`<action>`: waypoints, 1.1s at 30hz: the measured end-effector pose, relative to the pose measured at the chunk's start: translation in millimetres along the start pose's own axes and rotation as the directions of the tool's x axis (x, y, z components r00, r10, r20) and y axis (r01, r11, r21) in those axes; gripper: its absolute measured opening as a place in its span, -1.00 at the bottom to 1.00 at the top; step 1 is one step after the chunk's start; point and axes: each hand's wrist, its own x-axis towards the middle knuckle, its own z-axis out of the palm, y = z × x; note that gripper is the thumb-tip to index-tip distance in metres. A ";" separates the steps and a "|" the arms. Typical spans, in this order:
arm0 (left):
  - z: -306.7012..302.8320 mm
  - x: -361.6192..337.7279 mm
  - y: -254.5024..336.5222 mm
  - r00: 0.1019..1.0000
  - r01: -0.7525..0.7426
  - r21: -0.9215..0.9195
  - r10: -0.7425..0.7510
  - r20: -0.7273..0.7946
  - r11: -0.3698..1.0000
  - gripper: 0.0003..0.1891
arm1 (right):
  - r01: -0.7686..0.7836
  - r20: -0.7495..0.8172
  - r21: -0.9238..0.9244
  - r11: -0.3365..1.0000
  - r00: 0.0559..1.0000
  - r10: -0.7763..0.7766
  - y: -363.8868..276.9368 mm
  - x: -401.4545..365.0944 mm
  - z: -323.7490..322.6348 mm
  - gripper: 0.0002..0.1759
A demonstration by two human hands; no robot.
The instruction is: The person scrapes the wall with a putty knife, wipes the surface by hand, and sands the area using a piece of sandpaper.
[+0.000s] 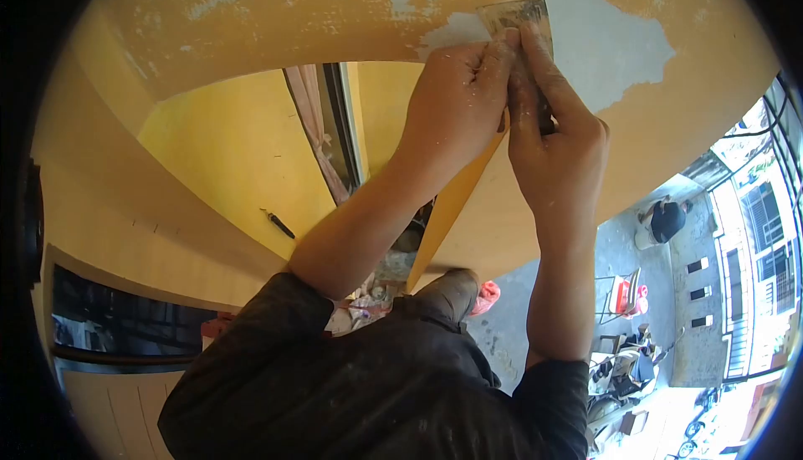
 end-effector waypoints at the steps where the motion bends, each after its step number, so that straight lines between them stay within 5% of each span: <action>1: 2.4 -2.8 -4.4 1.000 0.001 0.004 -0.001 0.008 1.000 -0.49 | -0.006 -0.007 0.001 1.000 1.000 0.006 3.8 -3.1 -2.2 -0.58; 4: -0.9 3.7 -4.8 0.998 -0.064 0.092 0.064 0.002 0.994 -0.50 | 0.133 0.008 -0.061 0.989 0.991 -0.132 10.6 4.0 0.1 -0.58; 10: 0.3 4.4 -8.4 0.997 -0.075 0.130 0.072 0.033 0.989 -0.53 | 0.117 -0.080 0.010 0.993 0.990 -0.115 14.3 7.1 0.4 -0.60; 12: 4.9 3.1 -6.4 0.992 -0.114 0.012 0.115 -0.056 0.993 -0.58 | 0.011 0.119 -0.005 1.000 0.993 -0.010 8.5 6.6 -9.3 -0.56; 13: 4.5 3.7 -6.8 0.990 -0.138 0.045 0.138 0.001 0.989 -0.58 | -0.010 0.057 0.016 1.000 0.998 0.009 5.5 6.6 -14.5 -0.56; 15: -1.5 -5.1 -14.1 0.990 -0.133 0.156 0.124 0.070 0.979 -0.63 | -0.113 0.190 0.010 0.993 0.976 0.109 3.1 2.7 -24.3 -0.55; 17: -14.6 -21.2 -14.8 0.977 -0.210 0.334 0.185 0.104 0.919 -0.68 | -0.007 0.037 0.117 0.993 0.999 0.003 17.0 -9.3 -24.2 -0.53; 20: -26.1 -37.6 -7.2 0.966 -0.255 0.304 0.256 0.037 0.918 -0.82 | -0.052 0.086 0.191 0.980 0.996 0.036 16.2 -30.6 -37.0 -0.51; 22: -36.5 -35.6 -1.4 0.752 -0.621 0.616 0.589 0.294 0.485 -0.67 | -0.096 0.230 0.285 0.954 0.973 0.029 13.4 -35.6 -34.8 -0.48; 23: -40.1 -34.4 -0.5 0.747 -0.631 0.617 0.583 0.319 0.471 -0.67 | -0.104 0.214 0.302 0.948 0.976 0.039 10.9 -36.4 -34.5 -0.48; 25: -43.8 -31.1 1.0 0.565 -0.771 0.622 0.600 0.566 0.138 -0.53 | -0.120 0.278 0.288 0.950 0.960 0.037 7.4 -32.0 -39.2 -0.52; 27: -42.5 -13.6 -2.8 0.518 -0.783 0.617 0.626 0.583 0.073 -0.54 | -0.047 0.206 0.348 0.936 0.978 -0.027 18.1 -24.9 -33.6 -0.51; 29: -43.0 4.5 -6.2 0.333 -0.855 0.519 0.737 0.588 -0.027 -0.55 | 0.038 0.131 0.409 0.912 0.986 -0.100 18.7 -16.3 -36.3 -0.50; 31: -35.5 15.3 2.3 0.289 -0.848 0.522 0.746 0.601 -0.092 -0.59 | -0.214 0.352 0.392 0.895 0.933 0.069 11.3 -3.5 -51.7 -0.47; 33: -28.6 20.6 6.4 0.245 -0.866 0.489 0.767 0.593 -0.102 -0.57 | -0.216 0.317 0.474 0.854 0.946 0.063 20.1 -3.9 -43.3 -0.47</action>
